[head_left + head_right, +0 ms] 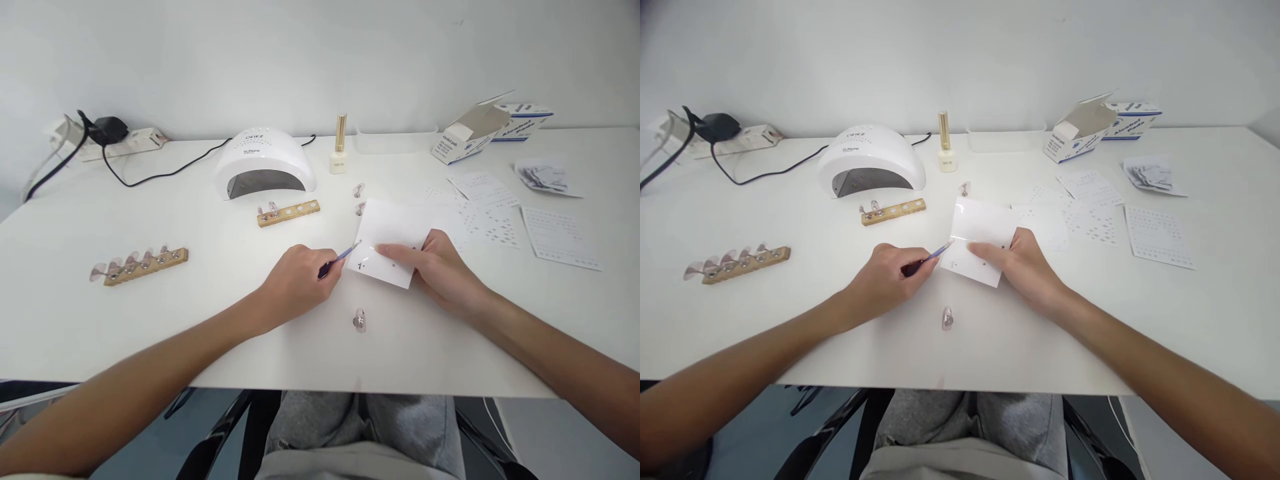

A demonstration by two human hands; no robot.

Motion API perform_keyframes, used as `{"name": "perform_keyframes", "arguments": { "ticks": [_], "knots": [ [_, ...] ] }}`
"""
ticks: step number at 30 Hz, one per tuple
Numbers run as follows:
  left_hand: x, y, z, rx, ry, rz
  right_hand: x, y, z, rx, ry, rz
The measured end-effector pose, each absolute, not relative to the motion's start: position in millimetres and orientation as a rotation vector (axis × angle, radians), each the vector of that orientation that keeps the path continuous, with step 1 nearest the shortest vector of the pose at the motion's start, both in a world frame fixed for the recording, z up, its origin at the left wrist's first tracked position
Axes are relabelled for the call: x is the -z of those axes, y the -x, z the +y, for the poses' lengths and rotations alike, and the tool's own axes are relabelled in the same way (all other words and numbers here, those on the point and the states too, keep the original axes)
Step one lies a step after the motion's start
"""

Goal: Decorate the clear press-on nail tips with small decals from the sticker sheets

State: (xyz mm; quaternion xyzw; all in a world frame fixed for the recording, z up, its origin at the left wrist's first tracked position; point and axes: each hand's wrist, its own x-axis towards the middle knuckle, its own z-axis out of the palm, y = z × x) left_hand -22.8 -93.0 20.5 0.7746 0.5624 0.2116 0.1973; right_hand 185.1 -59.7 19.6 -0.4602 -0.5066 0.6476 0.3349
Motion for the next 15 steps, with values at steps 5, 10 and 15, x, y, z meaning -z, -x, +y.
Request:
{"name": "perform_keyframes", "arguments": {
  "ticks": [5,10,15],
  "knots": [
    [-20.7,22.9,-94.0,-0.597,-2.175,1.572,-18.7,-185.6,-59.4,-1.708,1.173,-1.331],
    [-20.1,23.1,-93.8,-0.589,-2.168,1.581,-19.2,-184.8,-59.0,-1.705,1.191,-1.319],
    [-19.6,22.1,-93.6,-0.577,-2.129,1.602,-18.3,-184.6,-58.3,-1.631,1.24,-1.365]
  ]
}}
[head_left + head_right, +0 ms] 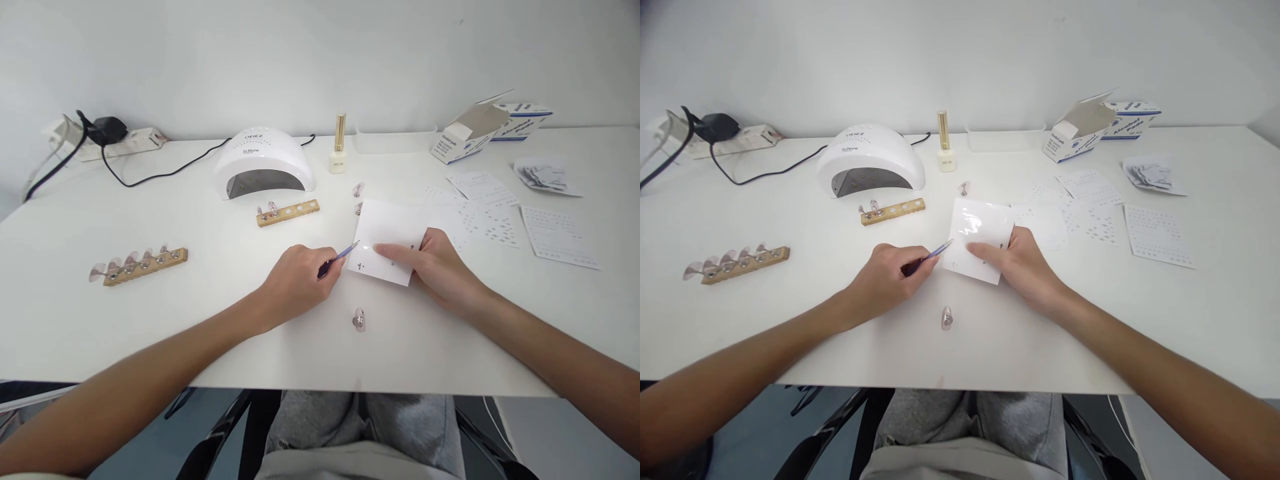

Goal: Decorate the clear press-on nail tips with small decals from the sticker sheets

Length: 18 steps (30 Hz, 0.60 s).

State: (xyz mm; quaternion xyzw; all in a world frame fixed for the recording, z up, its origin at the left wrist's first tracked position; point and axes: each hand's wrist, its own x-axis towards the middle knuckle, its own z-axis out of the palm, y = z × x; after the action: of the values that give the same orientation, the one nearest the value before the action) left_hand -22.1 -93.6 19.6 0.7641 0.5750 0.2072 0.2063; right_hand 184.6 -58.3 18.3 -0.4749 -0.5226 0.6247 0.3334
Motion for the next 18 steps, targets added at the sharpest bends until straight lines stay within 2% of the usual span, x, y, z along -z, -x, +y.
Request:
{"name": "perform_keyframes", "arguments": {
  "ticks": [8,18],
  "knots": [
    [-25.9,22.9,-95.0,-0.649,-2.041,1.542,-26.7,-184.0,-60.7,-1.402,1.349,-1.512],
    [-27.5,22.8,-95.1,-0.733,-1.91,1.512,-30.3,-183.4,-64.8,-1.279,1.373,-1.59]
  ]
}}
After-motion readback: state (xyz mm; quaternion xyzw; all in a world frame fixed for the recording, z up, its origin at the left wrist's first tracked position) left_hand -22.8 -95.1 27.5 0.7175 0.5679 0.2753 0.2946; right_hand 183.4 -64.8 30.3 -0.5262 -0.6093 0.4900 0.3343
